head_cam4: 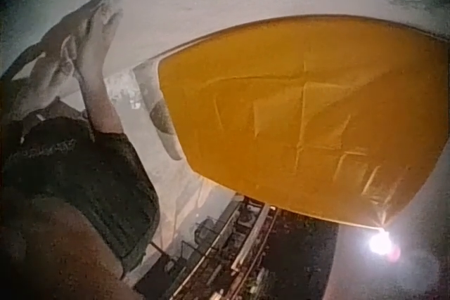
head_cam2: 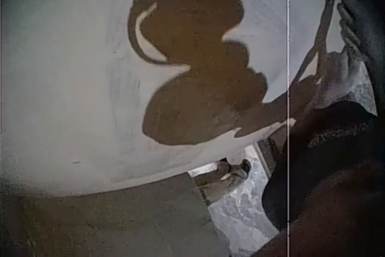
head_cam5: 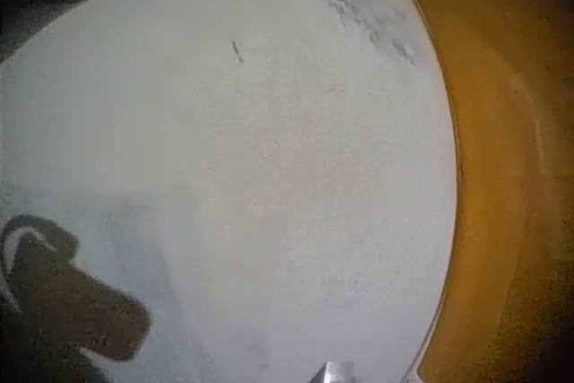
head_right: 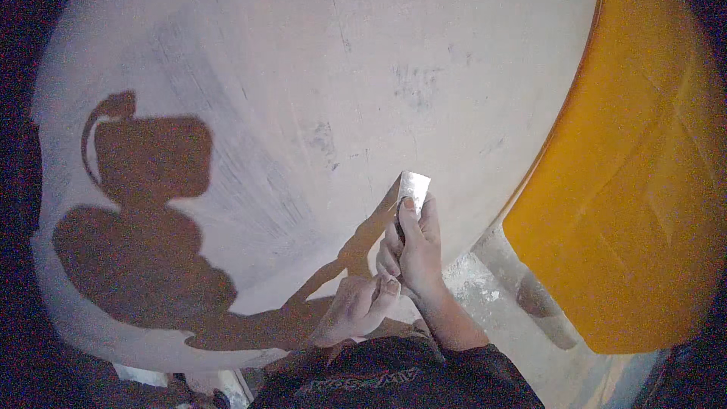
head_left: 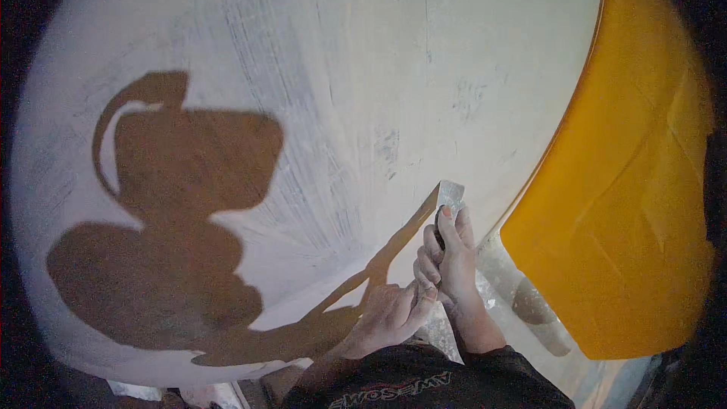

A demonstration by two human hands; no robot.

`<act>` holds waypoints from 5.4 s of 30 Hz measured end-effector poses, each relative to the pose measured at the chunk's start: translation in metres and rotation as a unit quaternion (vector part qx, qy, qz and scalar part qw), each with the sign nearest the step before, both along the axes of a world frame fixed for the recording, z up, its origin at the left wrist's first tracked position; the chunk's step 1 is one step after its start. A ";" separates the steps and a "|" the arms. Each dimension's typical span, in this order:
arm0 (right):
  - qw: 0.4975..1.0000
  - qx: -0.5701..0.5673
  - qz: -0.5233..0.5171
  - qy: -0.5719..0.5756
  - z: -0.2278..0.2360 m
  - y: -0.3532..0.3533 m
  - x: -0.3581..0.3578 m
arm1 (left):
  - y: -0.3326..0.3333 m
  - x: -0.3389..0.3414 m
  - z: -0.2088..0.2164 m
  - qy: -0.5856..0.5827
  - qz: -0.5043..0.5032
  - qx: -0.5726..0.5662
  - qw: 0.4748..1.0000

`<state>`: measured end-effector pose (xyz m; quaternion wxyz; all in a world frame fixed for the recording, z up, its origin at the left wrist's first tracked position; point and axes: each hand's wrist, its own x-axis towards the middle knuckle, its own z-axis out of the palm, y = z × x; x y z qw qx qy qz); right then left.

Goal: Apply plaster or paint to a wall using a brush and a scraper.

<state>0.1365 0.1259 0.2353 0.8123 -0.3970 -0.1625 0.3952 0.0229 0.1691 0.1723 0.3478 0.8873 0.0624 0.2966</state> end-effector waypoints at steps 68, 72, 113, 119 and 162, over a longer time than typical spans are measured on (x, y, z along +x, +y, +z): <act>0.915 0.049 0.384 -0.109 -0.144 0.004 0.045 | 0.021 0.025 -0.036 -0.149 0.362 -0.244 0.887; 0.928 0.065 0.352 -0.099 -0.146 0.005 0.042 | 0.021 0.037 -0.020 -0.179 0.369 -0.166 0.897; 0.971 0.086 0.067 -0.212 -0.152 -0.013 0.040 | 0.016 0.045 -0.017 -0.176 0.398 -0.294 0.851; 0.971 0.102 0.071 -0.206 -0.143 -0.010 0.044 | 0.010 0.050 0.003 -0.179 0.360 -0.425 0.811; 0.912 0.108 -0.006 -0.395 -0.153 -0.002 0.062 | 0.016 0.057 -0.003 -0.230 0.340 -0.311 0.857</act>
